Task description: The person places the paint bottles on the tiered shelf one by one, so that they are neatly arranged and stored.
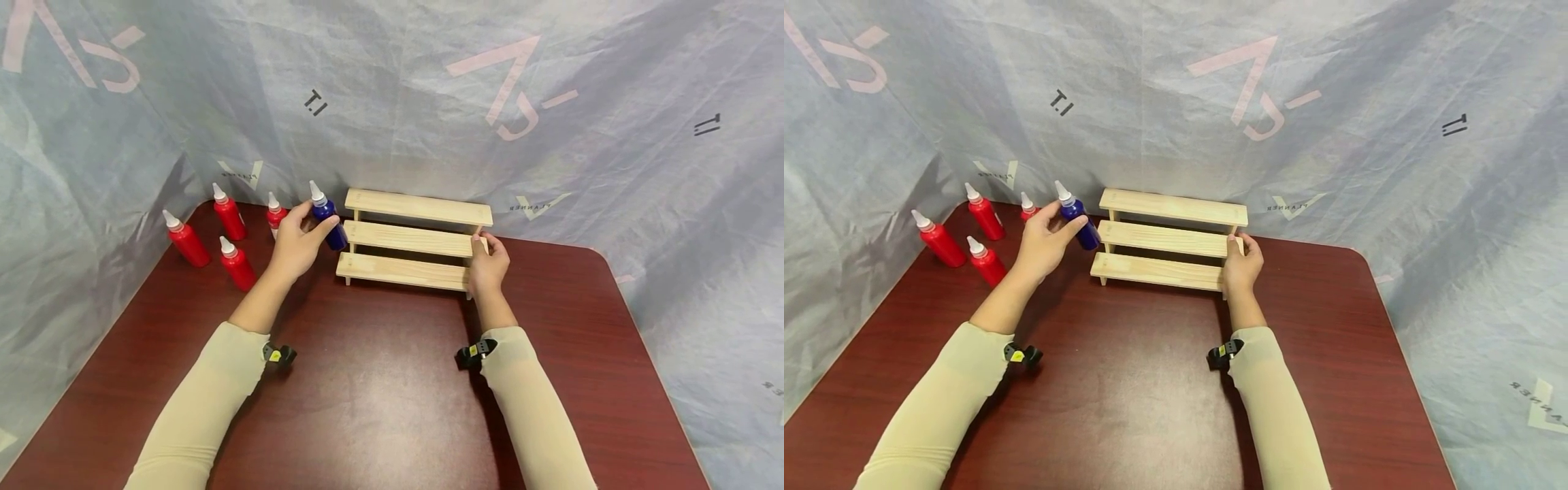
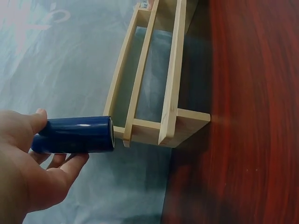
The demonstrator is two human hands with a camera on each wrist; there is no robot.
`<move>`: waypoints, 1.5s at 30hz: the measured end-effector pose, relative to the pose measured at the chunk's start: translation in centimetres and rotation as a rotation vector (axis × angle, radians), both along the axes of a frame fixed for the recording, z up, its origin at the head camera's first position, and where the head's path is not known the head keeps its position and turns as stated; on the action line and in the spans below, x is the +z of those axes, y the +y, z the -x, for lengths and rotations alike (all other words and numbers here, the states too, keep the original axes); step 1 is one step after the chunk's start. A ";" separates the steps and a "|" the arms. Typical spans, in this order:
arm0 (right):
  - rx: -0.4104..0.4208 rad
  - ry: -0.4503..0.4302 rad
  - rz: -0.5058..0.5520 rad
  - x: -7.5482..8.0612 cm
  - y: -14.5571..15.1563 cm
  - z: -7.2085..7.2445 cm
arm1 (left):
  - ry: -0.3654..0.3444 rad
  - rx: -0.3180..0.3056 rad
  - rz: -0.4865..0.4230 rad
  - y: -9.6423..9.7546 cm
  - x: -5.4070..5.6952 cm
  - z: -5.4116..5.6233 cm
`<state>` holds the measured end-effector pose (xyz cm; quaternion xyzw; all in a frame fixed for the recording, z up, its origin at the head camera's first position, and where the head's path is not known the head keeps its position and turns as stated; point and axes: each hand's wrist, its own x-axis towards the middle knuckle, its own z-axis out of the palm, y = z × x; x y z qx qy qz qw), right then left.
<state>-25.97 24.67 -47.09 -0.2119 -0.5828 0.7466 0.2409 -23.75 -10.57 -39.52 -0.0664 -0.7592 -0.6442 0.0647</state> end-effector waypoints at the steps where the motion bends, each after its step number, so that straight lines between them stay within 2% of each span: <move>1: 0.003 0.000 -0.002 0.0 0.0 0.0 | -0.006 -0.001 -0.003 0.1 0.1 0.0; 8: 0.023 -0.010 -0.026 0.1 0.0 -0.1 | -0.006 -0.013 -0.058 0.8 0.4 0.1; 14: 0.014 -0.010 -0.031 -0.1 0.0 -0.1 | 0.037 -0.011 -0.042 1.5 0.5 0.2; 29: 0.010 -0.021 -0.079 -0.1 -0.1 -0.4 | 0.010 -0.084 -0.077 3.1 0.5 0.9; 40: 0.013 -0.032 -0.095 0.3 0.0 -0.6 | 0.045 -0.126 -0.087 3.9 0.2 1.6; 45: 0.022 -0.028 -0.084 0.2 0.0 -0.5 | 0.050 -0.127 -0.071 4.2 0.0 1.8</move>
